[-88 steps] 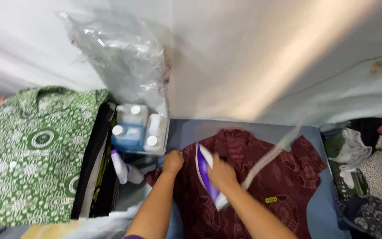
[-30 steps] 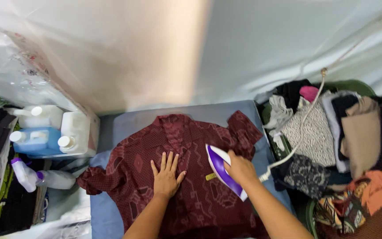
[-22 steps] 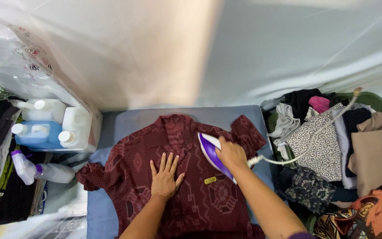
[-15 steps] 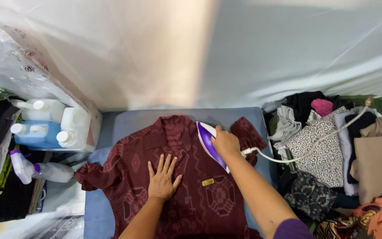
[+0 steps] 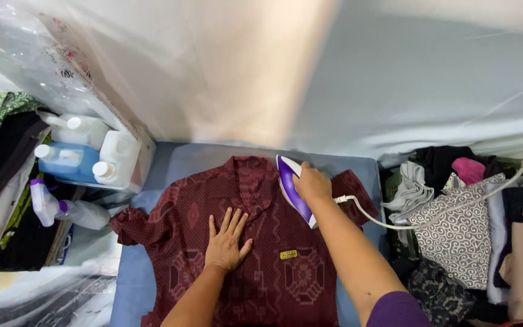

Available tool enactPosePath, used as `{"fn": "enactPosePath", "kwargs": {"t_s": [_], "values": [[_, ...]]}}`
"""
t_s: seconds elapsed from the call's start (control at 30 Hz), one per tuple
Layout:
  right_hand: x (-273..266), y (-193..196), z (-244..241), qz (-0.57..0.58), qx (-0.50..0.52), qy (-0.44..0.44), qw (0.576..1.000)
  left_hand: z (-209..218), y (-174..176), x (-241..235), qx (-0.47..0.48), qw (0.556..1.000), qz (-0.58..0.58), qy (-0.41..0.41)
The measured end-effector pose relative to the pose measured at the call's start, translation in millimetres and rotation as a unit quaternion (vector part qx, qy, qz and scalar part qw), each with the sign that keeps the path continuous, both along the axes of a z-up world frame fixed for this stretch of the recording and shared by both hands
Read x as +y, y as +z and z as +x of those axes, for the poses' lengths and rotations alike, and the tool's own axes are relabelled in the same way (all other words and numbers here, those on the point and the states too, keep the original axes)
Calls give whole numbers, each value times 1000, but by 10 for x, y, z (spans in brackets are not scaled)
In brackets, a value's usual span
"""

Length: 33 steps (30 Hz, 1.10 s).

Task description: Ironing and folding a maroon patterned shirt on an ironing board.

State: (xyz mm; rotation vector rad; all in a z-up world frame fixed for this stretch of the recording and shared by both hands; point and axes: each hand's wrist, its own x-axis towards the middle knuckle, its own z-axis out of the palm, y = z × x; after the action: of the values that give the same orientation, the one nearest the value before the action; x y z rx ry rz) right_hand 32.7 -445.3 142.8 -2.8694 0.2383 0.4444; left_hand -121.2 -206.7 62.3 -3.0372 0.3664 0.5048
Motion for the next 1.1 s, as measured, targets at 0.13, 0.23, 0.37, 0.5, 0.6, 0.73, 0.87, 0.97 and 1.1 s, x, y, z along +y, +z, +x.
{"fn": "enactPosePath", "kwargs": {"t_s": [0.13,0.23,0.37,0.5,0.6,0.73,0.87,0.97,1.1], "values": [[-193,-57,-341,16,34,1,999,-13,48,-9,10,1000,-7,4],[-337,-12,-931,17,85,26,996,-2,35,-11,16,1000,-12,4],[-257,-90,-1740,51,168,-33,984,10,59,17,16,1000,-21,-2],[60,-51,-1745,60,95,-36,993,-11,-34,70,12,999,-28,-11],[274,-21,-1292,78,33,-13,996,-149,-194,141,-9,999,-41,-16],[460,-120,-1124,78,15,-30,996,-440,36,380,0,999,-31,-23],[453,-140,-1675,71,55,-22,996,-638,82,694,23,998,-50,-10],[487,-119,-2359,59,87,3,994,-782,4,946,35,997,-75,2],[638,-158,-2678,25,82,3,996,-883,17,1076,65,994,-88,-3]]}}
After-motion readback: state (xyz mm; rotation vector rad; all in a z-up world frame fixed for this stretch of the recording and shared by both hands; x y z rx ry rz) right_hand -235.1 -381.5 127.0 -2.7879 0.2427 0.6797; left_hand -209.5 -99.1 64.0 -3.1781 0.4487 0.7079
